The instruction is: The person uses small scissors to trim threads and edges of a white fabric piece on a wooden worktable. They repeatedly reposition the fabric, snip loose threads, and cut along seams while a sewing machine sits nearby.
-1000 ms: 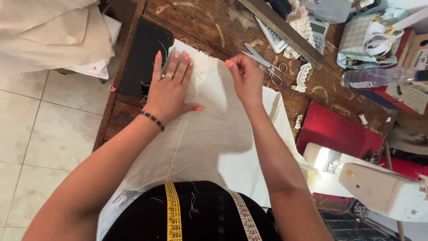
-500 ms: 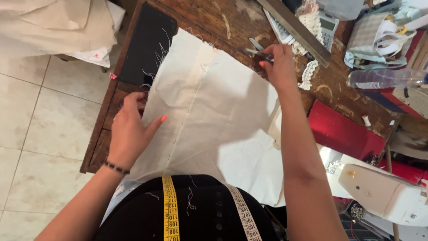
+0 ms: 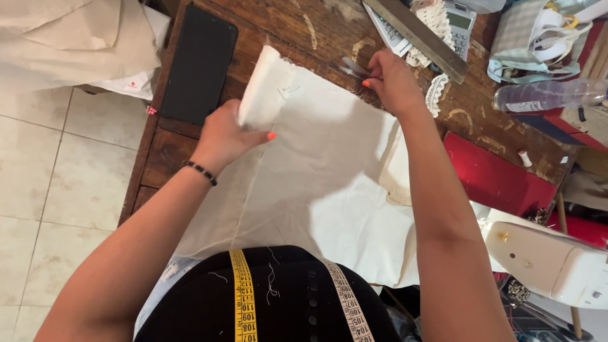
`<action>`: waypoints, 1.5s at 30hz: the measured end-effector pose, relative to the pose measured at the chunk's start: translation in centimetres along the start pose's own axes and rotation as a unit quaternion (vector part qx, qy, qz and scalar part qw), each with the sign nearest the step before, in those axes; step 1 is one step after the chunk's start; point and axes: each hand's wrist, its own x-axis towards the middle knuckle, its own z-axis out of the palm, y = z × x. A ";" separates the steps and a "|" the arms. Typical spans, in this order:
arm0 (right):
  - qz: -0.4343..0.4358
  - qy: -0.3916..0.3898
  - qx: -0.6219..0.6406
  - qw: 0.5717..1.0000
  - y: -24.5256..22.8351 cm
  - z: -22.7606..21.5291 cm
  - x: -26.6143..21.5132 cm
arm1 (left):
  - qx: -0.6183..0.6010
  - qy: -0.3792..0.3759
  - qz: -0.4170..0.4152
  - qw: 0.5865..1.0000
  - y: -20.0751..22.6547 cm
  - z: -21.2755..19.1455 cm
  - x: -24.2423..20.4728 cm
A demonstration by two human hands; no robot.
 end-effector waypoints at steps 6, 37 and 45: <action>0.078 -0.075 0.001 0.994 -0.8 -0.7 -0.2 | -0.017 -0.029 -0.013 0.999 0.8 1.1 0.6; -0.060 0.045 0.250 0.965 -13.9 3.5 -11.3 | -0.420 -0.139 -0.106 0.891 0.0 0.2 0.3; -0.004 -0.030 0.210 0.977 -14.3 4.1 -11.5 | -0.416 -0.146 -0.104 0.892 -0.4 0.3 0.6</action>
